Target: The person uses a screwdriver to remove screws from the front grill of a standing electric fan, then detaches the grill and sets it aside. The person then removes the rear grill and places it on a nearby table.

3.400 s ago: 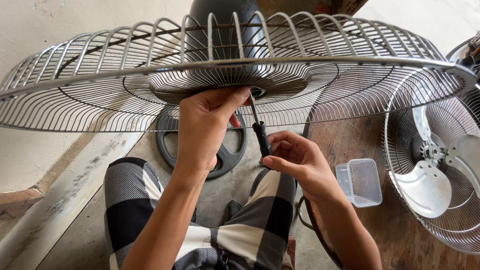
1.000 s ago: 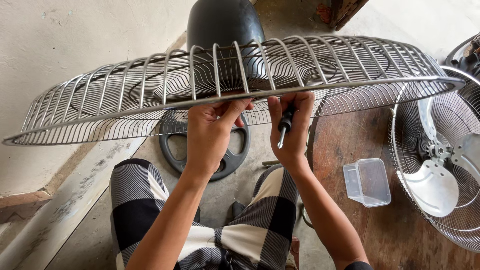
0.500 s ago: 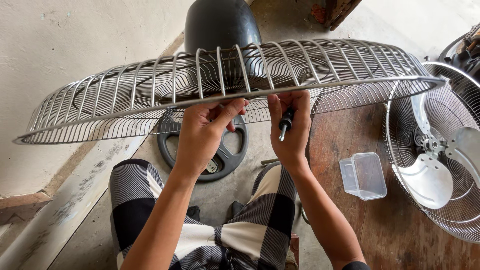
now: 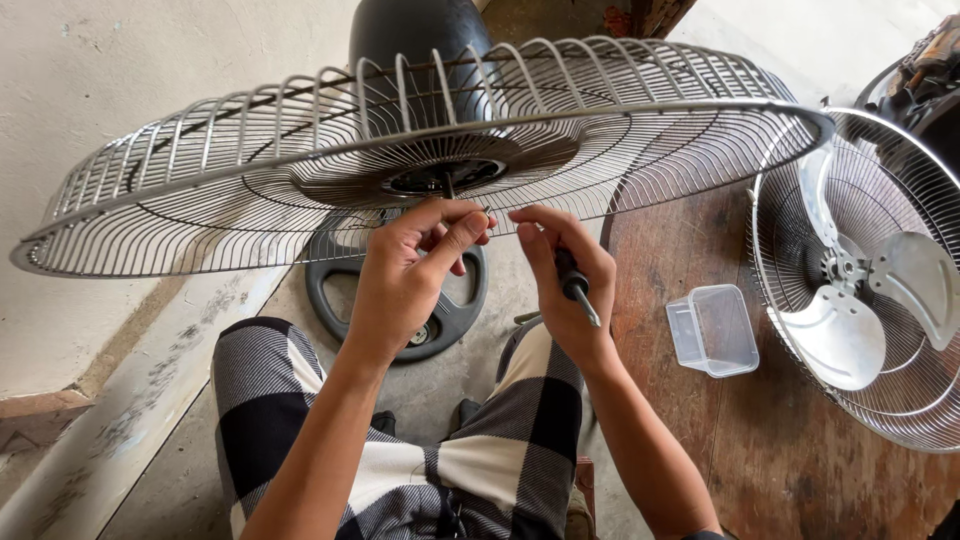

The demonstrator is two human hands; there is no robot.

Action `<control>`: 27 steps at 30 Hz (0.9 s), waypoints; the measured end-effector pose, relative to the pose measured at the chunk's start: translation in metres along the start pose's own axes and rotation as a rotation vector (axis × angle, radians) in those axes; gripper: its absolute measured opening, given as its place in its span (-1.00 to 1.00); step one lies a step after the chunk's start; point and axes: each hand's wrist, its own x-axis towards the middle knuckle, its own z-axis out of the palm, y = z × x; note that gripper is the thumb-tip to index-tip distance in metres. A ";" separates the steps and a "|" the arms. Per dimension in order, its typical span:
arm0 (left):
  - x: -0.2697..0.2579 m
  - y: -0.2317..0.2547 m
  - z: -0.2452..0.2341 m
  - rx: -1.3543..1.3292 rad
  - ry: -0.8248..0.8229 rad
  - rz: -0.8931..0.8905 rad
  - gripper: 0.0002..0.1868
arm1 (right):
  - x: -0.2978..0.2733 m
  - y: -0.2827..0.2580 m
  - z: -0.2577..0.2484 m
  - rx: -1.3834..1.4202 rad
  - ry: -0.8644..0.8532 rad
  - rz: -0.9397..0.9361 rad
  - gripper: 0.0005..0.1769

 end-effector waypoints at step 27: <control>-0.060 0.013 0.064 0.228 -0.117 0.135 -0.88 | -0.083 0.024 -0.040 0.778 0.101 0.208 -0.90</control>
